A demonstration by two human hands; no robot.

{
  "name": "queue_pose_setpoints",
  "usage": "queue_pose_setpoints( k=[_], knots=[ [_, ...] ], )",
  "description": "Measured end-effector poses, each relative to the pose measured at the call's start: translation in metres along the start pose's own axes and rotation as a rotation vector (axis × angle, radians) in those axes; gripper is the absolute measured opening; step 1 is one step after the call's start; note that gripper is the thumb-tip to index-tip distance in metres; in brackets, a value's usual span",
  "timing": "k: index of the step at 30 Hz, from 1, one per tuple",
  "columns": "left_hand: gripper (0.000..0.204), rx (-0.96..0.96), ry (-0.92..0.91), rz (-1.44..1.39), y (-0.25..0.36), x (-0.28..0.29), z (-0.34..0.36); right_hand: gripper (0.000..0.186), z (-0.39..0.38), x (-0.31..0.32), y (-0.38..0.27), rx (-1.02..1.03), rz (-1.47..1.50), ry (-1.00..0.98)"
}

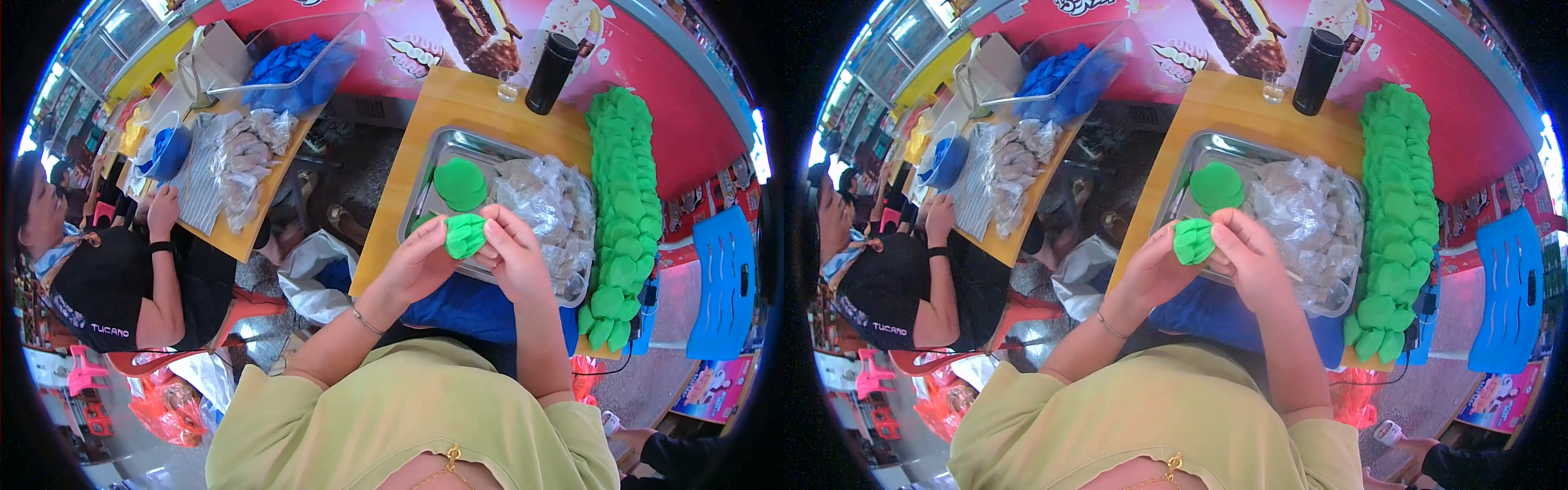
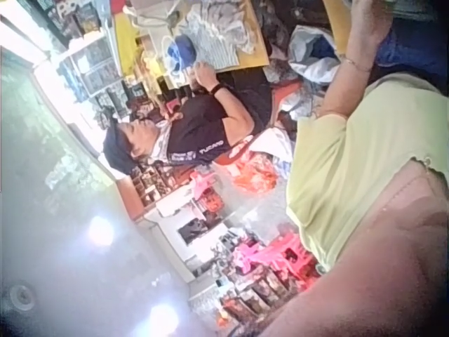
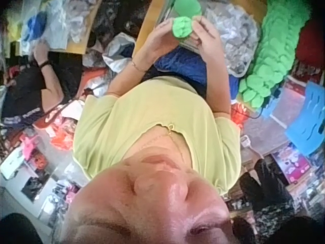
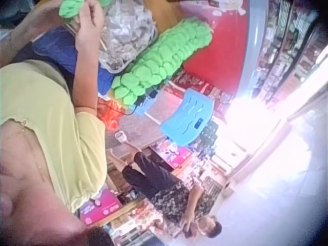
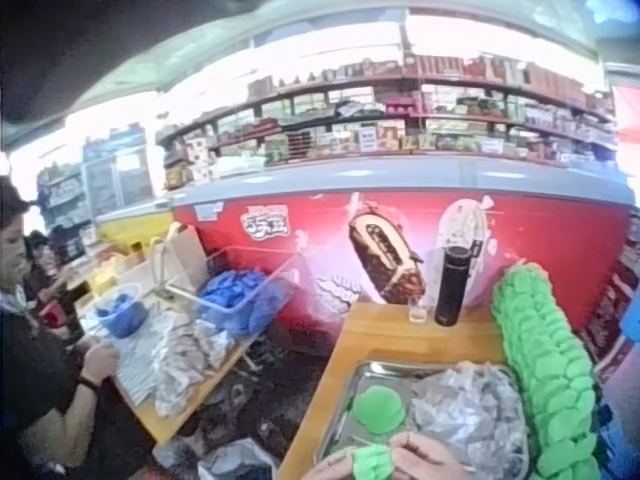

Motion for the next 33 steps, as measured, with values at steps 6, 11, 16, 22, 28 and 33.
queue_pose_setpoints(
  k=[6,11,16,22,28,33],
  knots=[
    [0.031,0.069,0.055,-0.163,-0.003,0.005,-0.002,0.004,0.009,-0.002,-0.001,0.123,-0.117,0.044],
    [0.032,-0.061,0.123,-0.007,0.003,0.005,0.000,0.014,-0.004,-0.005,-0.008,0.493,-0.695,0.369],
    [0.019,-0.116,0.163,0.098,0.003,0.004,0.000,0.014,-0.001,-0.001,0.001,0.377,-0.782,0.320],
    [0.026,-0.119,0.055,0.155,0.006,0.002,-0.003,0.006,0.005,0.001,0.006,-0.048,0.176,-0.179],
    [0.024,-0.041,0.181,-0.219,0.000,0.002,0.000,0.008,0.006,-0.009,0.002,0.188,-0.305,0.154],
    [0.037,-0.157,0.187,0.094,0.001,0.008,0.002,0.012,-0.004,-0.013,-0.007,0.494,-0.860,0.286]
  ],
)
Point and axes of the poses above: each hand's wrist, its own z-axis towards the middle knuckle, its own x-axis out of the back of the hand, y = z × x, the point moved 3 cm from there along z, towards the middle knuckle, and after that the axes turned 12 degrees about -z, right-handed, at the moved point
